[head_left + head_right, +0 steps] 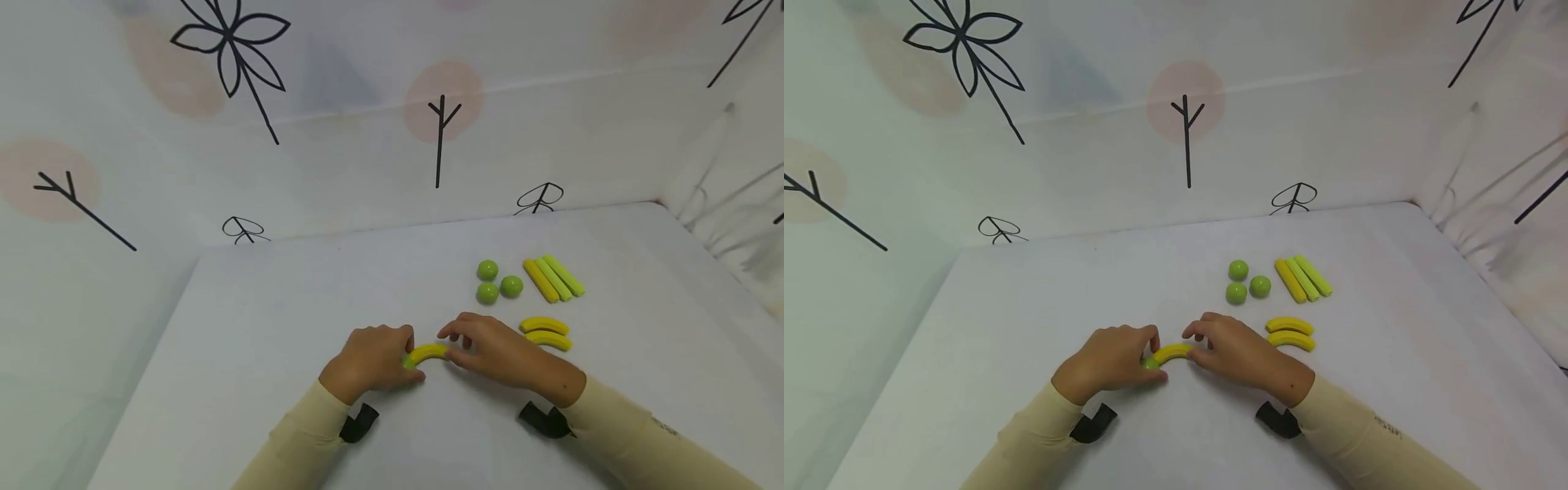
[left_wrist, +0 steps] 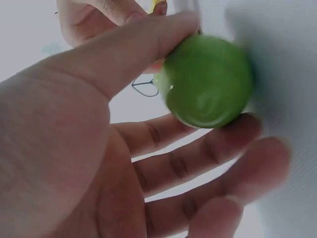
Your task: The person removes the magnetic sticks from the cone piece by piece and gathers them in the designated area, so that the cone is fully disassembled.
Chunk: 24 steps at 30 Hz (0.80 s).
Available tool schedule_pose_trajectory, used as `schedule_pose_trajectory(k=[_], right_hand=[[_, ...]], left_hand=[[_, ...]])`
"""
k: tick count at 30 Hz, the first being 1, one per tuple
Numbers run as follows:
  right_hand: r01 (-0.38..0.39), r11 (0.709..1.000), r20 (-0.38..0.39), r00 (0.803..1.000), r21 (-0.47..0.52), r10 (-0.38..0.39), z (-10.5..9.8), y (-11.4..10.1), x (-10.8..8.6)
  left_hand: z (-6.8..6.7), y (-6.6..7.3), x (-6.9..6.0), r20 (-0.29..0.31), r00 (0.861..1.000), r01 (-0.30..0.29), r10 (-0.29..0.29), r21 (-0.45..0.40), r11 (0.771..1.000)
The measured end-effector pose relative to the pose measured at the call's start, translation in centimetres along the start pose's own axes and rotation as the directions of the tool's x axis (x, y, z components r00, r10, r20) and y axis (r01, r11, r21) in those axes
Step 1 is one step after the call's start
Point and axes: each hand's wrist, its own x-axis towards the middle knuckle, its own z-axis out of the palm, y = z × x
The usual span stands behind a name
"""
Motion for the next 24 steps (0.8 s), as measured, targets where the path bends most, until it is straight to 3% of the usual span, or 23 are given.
schedule_pose_trajectory(k=[11, 24], right_hand=[[0.027, 1.0, 0.048, 0.998, -0.003, -0.027, 0.43, 1.05, 0.31], [-0.036, 0.999, 0.131, 0.991, 0.0, 0.036, 0.58, 0.97, 0.44]], left_hand=[[0.4, 0.11, 0.62, -0.085, 0.996, -0.043, 0.042, -0.013, 0.999], [0.53, 0.43, 0.76, -0.089, 0.993, -0.085, 0.08, -0.046, 0.995]])
